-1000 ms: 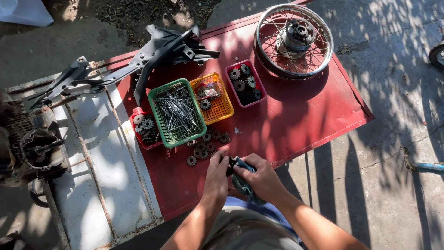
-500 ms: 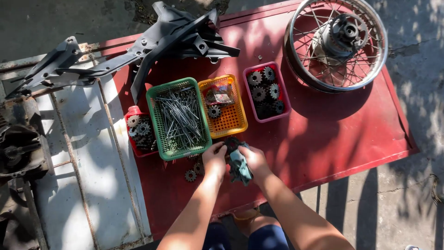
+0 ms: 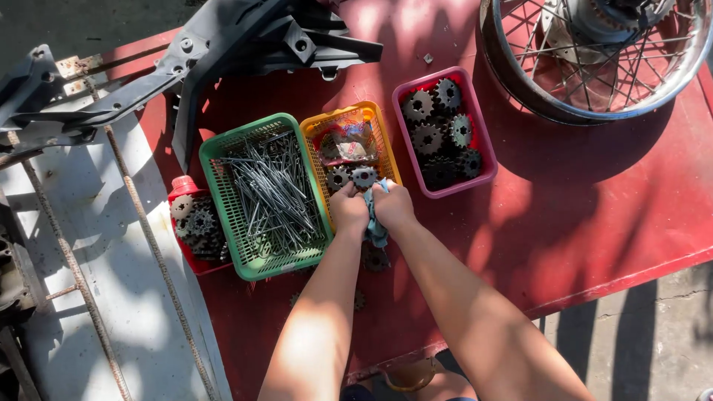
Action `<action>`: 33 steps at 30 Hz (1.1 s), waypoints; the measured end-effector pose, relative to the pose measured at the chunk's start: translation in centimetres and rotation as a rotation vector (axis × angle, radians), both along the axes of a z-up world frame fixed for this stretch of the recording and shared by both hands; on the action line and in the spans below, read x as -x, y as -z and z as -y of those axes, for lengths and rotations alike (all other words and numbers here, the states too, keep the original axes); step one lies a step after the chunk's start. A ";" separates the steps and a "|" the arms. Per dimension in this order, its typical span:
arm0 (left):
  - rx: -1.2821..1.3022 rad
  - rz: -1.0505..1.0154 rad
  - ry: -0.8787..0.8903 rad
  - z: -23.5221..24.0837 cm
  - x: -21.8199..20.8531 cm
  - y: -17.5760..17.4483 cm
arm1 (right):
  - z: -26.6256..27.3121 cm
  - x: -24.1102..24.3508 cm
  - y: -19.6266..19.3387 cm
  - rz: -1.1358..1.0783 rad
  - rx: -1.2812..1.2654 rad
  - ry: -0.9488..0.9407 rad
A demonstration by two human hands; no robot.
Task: The person wipes small mechanical parts, including gears and a chain, with a cloth on a red workbench. The person handles the parts one at a time, wiping them thoroughly before placing them back on the table or into containers.
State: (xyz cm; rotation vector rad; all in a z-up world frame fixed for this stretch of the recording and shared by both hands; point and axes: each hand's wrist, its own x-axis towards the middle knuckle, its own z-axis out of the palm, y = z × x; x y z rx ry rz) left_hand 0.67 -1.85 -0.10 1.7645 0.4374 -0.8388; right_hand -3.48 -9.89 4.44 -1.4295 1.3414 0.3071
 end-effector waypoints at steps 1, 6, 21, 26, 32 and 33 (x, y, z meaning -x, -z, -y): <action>-0.034 -0.019 0.087 -0.3 0.2 -0.2 | 0.3 0.2 1.6 -0.049 0.012 -0.090; 0.044 -0.098 0.130 -0.4 -0.4 -4.0 | 0.1 1.2 1.0 0.019 -0.010 -0.116; -0.069 -0.106 0.370 1.7 0.5 0.9 | -6.5 13.8 0.5 -0.150 0.193 -0.557; 0.058 -0.146 0.375 0.6 0.9 -4.6 | -7.5 12.8 2.8 -0.334 0.475 -1.108; 0.052 0.032 0.333 -1.8 2.5 -7.2 | -8.2 14.5 4.9 -0.247 0.619 -0.998; 0.051 0.038 0.323 -3.0 3.2 -8.8 | -7.9 14.3 4.5 -0.238 0.623 -1.005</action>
